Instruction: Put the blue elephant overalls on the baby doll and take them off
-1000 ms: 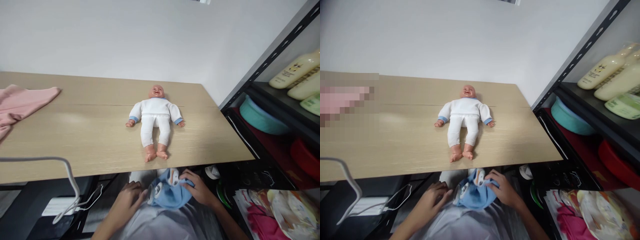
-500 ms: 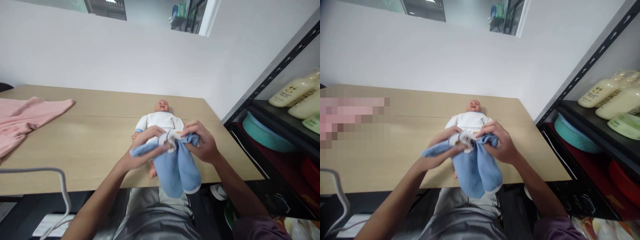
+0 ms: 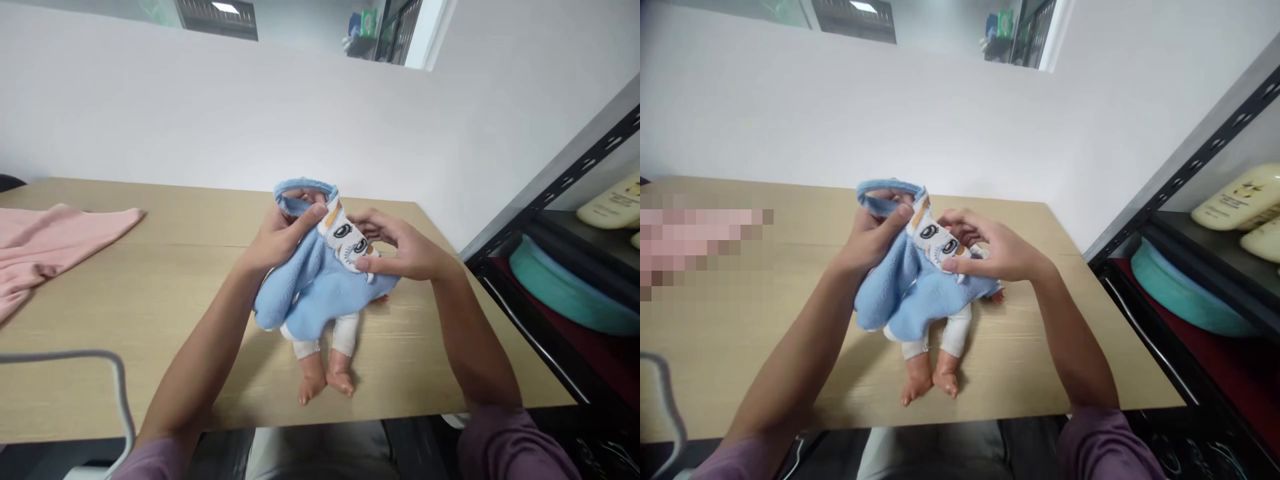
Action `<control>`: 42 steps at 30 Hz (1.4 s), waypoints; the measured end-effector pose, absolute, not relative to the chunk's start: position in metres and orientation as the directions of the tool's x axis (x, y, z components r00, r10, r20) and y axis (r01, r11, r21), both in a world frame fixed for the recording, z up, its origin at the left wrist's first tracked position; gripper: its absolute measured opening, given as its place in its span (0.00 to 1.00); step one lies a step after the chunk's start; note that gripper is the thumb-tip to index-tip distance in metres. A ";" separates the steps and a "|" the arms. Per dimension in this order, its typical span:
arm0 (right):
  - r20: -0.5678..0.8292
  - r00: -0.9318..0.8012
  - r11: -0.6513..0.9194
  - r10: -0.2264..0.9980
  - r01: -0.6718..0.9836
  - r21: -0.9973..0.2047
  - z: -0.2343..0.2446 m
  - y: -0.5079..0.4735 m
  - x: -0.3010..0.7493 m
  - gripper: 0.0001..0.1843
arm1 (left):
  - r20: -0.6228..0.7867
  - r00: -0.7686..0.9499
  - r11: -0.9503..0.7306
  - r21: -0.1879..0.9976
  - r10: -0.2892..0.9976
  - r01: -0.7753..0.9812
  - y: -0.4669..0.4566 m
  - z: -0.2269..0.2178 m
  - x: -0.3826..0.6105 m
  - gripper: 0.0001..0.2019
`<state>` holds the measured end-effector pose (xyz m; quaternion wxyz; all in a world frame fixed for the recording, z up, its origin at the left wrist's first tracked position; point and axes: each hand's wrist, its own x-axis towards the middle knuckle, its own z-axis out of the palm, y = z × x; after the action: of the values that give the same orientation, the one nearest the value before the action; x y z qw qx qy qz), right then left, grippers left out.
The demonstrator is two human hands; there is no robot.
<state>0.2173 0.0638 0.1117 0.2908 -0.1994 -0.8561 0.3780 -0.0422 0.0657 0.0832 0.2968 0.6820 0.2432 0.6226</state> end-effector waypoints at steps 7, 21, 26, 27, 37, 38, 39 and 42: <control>0.422 -0.699 0.667 0.577 0.106 -0.737 0.095 0.083 0.203 0.20 | 0.709 0.166 -0.709 0.702 0.685 -0.073 0.091 0.076 -0.059 0.24; 0.721 -0.313 0.764 0.618 0.020 -0.646 0.091 0.074 0.201 0.24 | 0.635 0.391 -0.708 0.703 0.666 0.064 0.063 0.112 -0.072 0.28; 0.670 -0.342 0.709 0.659 -0.013 -0.705 0.096 0.070 0.198 0.28 | 0.499 0.609 -0.675 0.733 0.616 0.081 0.063 0.108 -0.061 0.24; 0.656 -0.356 0.694 0.666 -0.026 -0.719 0.096 0.070 0.200 0.29 | 0.504 0.612 -0.675 0.734 0.610 0.068 0.066 0.106 -0.059 0.26; 0.590 -0.407 0.661 0.697 0.046 -0.749 0.096 0.063 0.205 0.23 | 0.425 0.670 -0.561 0.828 0.609 -0.014 0.076 0.091 -0.058 0.24; 0.602 -0.391 0.668 0.696 0.045 -0.743 0.097 0.062 0.205 0.22 | 0.427 0.653 -0.565 0.825 0.626 0.002 0.076 0.092 -0.061 0.22; 0.600 -0.391 0.665 0.698 0.046 -0.745 0.098 0.063 0.206 0.21 | 0.440 0.626 -0.572 0.820 0.644 0.012 0.075 0.093 -0.064 0.21; 0.498 -0.527 0.621 0.689 0.074 -0.781 0.097 0.071 0.210 0.23 | 0.523 0.506 -0.598 0.802 0.685 -0.019 0.076 0.096 -0.069 0.22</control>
<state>0.2105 0.0709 0.0969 0.4229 -0.2399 -0.7946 0.3636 -0.0695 0.0756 0.0959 0.3935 0.7735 0.2153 0.4478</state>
